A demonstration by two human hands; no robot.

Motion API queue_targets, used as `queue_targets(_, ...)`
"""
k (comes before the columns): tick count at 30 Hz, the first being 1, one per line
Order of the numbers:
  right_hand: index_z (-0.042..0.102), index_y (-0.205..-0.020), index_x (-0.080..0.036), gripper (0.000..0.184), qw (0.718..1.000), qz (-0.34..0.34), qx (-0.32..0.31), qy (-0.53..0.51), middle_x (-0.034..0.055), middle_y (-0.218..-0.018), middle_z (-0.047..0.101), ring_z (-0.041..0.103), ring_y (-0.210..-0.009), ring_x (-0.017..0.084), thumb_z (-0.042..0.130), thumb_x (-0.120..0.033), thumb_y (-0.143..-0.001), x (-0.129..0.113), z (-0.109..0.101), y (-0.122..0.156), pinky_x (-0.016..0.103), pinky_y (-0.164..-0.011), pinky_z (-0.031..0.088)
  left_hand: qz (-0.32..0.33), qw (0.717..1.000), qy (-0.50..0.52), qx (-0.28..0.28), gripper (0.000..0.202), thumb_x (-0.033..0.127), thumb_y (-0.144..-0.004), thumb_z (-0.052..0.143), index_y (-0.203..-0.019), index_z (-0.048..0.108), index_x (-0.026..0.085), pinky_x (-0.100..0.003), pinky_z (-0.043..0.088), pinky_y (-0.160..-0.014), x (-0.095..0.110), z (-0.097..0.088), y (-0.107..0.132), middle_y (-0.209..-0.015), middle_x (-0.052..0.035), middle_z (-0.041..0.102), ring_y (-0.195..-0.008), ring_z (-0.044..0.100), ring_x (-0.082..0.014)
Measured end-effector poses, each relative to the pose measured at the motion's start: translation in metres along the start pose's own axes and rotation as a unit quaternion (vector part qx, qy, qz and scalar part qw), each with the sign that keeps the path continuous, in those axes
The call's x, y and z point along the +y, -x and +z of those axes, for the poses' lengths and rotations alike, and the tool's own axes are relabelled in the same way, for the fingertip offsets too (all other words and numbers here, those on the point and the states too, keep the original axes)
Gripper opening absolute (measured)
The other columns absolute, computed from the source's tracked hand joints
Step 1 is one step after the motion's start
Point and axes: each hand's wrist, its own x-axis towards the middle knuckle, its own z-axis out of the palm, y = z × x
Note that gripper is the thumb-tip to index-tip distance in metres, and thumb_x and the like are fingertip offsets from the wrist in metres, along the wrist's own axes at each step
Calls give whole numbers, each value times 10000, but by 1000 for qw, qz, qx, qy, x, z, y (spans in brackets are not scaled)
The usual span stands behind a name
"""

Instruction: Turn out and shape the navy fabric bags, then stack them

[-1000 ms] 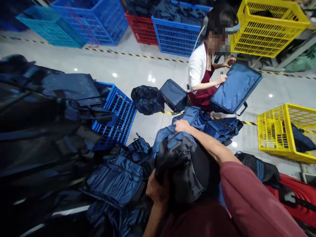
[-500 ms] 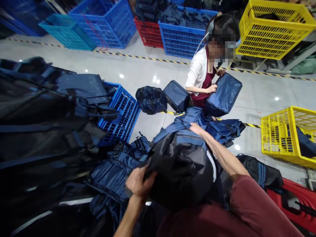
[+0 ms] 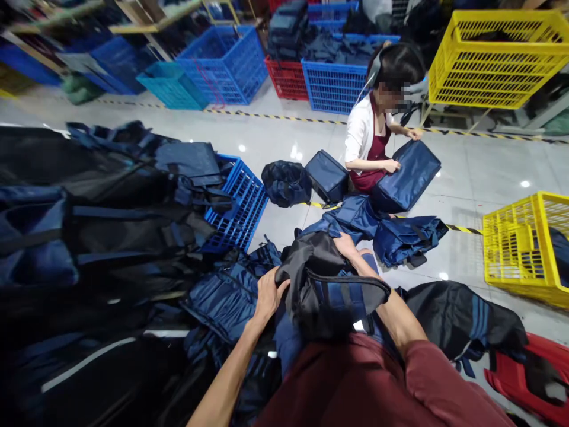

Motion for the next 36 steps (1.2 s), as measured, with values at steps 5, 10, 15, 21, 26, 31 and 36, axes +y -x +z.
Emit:
queue_targets(5,717,-824,-170,257,998,46,0,-51,13,-693,694,587,-716,191,680,-413,-753,-7,-47,6,307,-701,457,-85,981,152,81,696,563,-1081,530,-1655,446,178,-529,417,-1314,66,-36,32,-1690,-213,518,-1581,505,-330)
queue_targets(10,672,-863,-204,232,994,-3,7,-109,0,-744,691,573,-686,172,693,-390,-726,-47,-51,53,263,-626,409,-10,985,145,93,896,597,-1028,642,-1776,272,271,-538,344,-1376,146,-70,56,-1813,-142,362,-1701,325,-341)
queue_targets(15,739,-982,-215,310,993,-40,63,-95,47,-925,790,677,-937,261,650,-391,-743,-35,-30,78,306,-796,513,-42,990,51,125,1002,488,-975,744,-1774,242,150,-606,376,-1335,104,-37,65,-1753,-263,422,-1642,423,-401)
queue_targets(21,713,-880,-229,333,990,57,70,-104,31,-811,780,704,-906,272,725,-501,-688,12,-22,61,323,-800,536,-101,990,92,-15,745,422,-945,768,-1622,534,217,-591,419,-1285,32,25,41,-1638,-208,607,-1549,563,-357)
queue_targets(26,675,-850,-228,372,986,52,39,-152,26,-743,759,711,-741,237,784,-545,-690,-24,-48,68,314,-685,540,-79,992,89,-43,538,476,-986,704,-1448,722,202,-485,581,-1109,43,-23,29,-1267,-151,828,-1193,779,-330)
queue_targets(31,737,-967,-196,393,977,22,-51,-208,42,-781,779,751,-765,237,877,-462,-713,-68,-86,57,311,-695,564,-47,997,65,-16,659,618,-934,784,-1516,708,319,-422,594,-1129,76,-109,32,-1385,-59,800,-1278,755,-312)
queue_targets(36,699,-817,-208,337,997,37,34,-65,59,-651,722,714,-647,242,806,-514,-727,-41,-65,6,365,-645,575,-34,986,127,-103,811,528,-872,877,-1616,618,335,-405,532,-1238,98,-98,-11,-1588,-30,682,-1448,670,-289)
